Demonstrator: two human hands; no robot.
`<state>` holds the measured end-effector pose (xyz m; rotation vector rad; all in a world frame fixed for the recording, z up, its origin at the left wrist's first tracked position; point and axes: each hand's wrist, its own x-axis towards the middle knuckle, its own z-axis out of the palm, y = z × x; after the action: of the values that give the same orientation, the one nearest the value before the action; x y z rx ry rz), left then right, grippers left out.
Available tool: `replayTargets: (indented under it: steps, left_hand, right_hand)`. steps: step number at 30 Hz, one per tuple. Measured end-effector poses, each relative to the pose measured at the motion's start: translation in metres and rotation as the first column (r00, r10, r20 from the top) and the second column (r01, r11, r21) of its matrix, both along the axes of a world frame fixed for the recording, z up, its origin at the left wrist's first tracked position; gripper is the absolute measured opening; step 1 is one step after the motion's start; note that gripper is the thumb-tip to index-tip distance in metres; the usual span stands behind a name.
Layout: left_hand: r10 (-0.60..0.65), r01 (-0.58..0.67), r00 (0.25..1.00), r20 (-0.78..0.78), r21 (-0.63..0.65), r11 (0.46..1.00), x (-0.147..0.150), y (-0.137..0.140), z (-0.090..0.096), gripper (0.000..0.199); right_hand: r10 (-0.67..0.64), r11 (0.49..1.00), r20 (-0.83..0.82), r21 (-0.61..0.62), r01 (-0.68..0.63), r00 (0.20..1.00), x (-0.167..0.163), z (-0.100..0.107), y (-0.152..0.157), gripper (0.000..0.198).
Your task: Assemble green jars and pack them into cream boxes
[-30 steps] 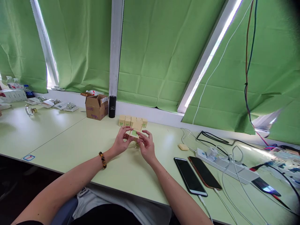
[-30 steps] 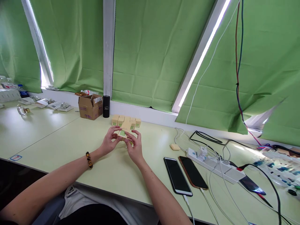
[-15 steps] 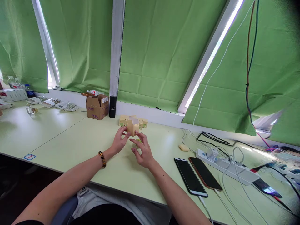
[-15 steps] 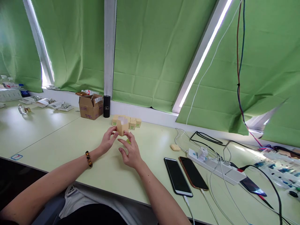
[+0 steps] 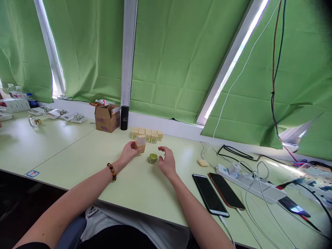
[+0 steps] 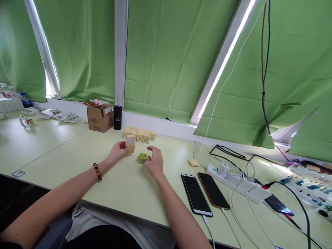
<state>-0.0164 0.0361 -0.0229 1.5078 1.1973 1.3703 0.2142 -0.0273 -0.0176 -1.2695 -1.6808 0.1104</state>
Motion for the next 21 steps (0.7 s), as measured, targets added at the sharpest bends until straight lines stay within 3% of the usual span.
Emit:
replayTargets:
  steps: [5,8,11,14,17,21]
  left_hand:
    - [-0.022,0.015,0.996,-0.081,-0.087,0.996,-0.001,0.004,-0.007,0.048]
    - [-0.056,0.044,0.991,-0.118,-0.101,0.994,-0.001,0.002,-0.007,0.045]
    - [-0.058,0.044,0.989,-0.135,-0.106,0.993,0.000,0.001,-0.007,0.056]
    - [0.027,-0.024,0.993,-0.111,0.029,0.999,0.000,0.001,-0.006,0.062]
    - [0.105,-0.078,0.989,-0.108,0.225,0.971,0.000,0.000,-0.005,0.053]
    - [0.117,-0.058,0.982,-0.146,0.355,0.933,0.001,-0.004,-0.003,0.036]
  right_hand:
    - [0.011,0.964,-0.005,-0.267,-0.012,1.000,0.009,-0.006,0.007,0.062]
    - [0.059,0.948,0.015,-0.313,-0.052,0.998,0.007,-0.007,0.008,0.065]
    - [0.105,0.943,0.032,-0.321,-0.089,0.994,0.004,-0.007,0.008,0.065]
    - [0.125,0.939,0.036,-0.326,-0.106,0.992,0.003,-0.009,0.009,0.063]
    - [0.114,0.942,0.039,-0.322,-0.096,0.993,0.003,-0.013,0.010,0.059]
    - [0.112,0.942,0.034,-0.322,-0.095,0.993,0.004,-0.017,0.012,0.059]
